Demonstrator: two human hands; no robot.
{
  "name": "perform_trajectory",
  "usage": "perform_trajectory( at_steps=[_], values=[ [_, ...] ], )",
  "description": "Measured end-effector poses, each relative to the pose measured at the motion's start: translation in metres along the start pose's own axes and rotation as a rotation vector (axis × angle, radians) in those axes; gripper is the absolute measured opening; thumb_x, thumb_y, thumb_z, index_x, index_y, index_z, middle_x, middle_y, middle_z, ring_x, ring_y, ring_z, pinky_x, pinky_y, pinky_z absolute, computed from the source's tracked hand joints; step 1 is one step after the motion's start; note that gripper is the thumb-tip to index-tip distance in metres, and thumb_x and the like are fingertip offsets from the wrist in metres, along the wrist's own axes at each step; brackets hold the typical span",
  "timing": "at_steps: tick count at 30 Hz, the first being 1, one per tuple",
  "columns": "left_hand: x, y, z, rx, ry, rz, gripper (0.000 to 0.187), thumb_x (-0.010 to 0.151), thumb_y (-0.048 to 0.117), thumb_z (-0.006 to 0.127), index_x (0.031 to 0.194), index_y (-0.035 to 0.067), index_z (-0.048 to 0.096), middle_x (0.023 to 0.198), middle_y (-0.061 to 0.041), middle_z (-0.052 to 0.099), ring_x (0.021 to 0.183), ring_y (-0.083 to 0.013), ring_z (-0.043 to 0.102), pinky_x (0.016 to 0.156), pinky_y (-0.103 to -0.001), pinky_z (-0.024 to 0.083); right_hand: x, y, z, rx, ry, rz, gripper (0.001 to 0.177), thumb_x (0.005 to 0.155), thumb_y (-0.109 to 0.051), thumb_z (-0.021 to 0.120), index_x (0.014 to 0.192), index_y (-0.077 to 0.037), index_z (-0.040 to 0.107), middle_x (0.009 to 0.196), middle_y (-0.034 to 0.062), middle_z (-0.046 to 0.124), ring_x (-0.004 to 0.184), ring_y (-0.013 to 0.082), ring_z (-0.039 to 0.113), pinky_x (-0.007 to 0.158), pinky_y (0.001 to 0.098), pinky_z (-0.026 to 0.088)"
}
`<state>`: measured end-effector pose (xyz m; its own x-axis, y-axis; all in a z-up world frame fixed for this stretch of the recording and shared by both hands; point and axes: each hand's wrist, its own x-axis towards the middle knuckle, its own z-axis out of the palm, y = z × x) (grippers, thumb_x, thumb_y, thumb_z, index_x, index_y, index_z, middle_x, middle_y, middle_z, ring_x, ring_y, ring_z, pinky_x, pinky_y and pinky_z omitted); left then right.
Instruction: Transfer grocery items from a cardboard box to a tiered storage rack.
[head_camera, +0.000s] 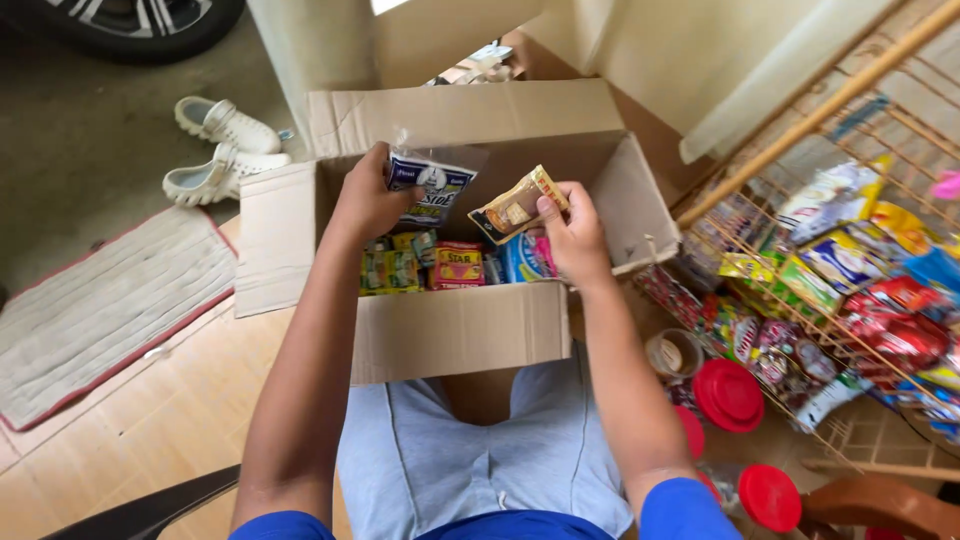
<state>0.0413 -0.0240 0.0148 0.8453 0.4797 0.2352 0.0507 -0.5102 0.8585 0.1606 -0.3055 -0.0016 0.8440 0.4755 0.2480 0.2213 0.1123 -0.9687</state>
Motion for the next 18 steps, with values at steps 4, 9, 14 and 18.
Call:
perform_trajectory(
  at_steps=[4, 9, 14, 18],
  values=[
    [0.015, -0.039, -0.014, 0.22, -0.065, -0.09, 0.052, 0.071, 0.013, 0.087, 0.117, 0.002, 0.065, 0.107, -0.021, 0.072, 0.103, -0.0367, 0.07, 0.088, -0.042, 0.054, 0.051, 0.013, 0.011, -0.285, -0.292, -0.043, 0.02, 0.106, -0.019, 0.062, 0.117, -0.003, 0.061, 0.103, 0.0045, 0.069, 0.094, 0.0128, 0.064, 0.083, 0.031, 0.057],
    [0.042, -0.053, -0.005, 0.384, -0.271, -0.226, 0.054, 0.069, 0.016, 0.089, 0.117, 0.005, 0.068, 0.119, -0.022, 0.072, 0.116, -0.0385, 0.066, 0.097, -0.044, 0.053, 0.108, 0.017, 0.039, -0.587, -0.749, -0.01, 0.02, 0.101, -0.015, 0.063, 0.118, -0.005, 0.065, 0.105, 0.0087, 0.074, 0.099, 0.0196, 0.068, 0.088, 0.0361, 0.054],
    [0.066, -0.07, 0.019, 0.539, -0.563, -0.418, 0.068, 0.067, 0.021, 0.095, 0.121, -0.001, 0.059, 0.119, -0.023, 0.067, 0.117, -0.0396, 0.063, 0.093, -0.046, 0.055, 0.125, 0.066, 0.055, -0.852, -1.006, 0.008, 0.024, 0.097, -0.018, 0.063, 0.117, -0.006, 0.066, 0.106, 0.0181, 0.074, 0.099, 0.0327, 0.069, 0.086, 0.0426, 0.054],
    [0.069, -0.13, 0.045, 0.682, -0.87, -0.462, 0.053, 0.073, 0.017, 0.087, 0.123, 0.003, 0.073, 0.125, -0.021, 0.07, 0.118, -0.0368, 0.067, 0.098, -0.045, 0.056, 0.125, 0.121, 0.056, -0.787, -1.022, 0.05, 0.024, 0.098, -0.019, 0.063, 0.117, -0.006, 0.066, 0.105, 0.018, 0.074, 0.098, 0.0314, 0.07, 0.086, 0.042, 0.055]
  ],
)
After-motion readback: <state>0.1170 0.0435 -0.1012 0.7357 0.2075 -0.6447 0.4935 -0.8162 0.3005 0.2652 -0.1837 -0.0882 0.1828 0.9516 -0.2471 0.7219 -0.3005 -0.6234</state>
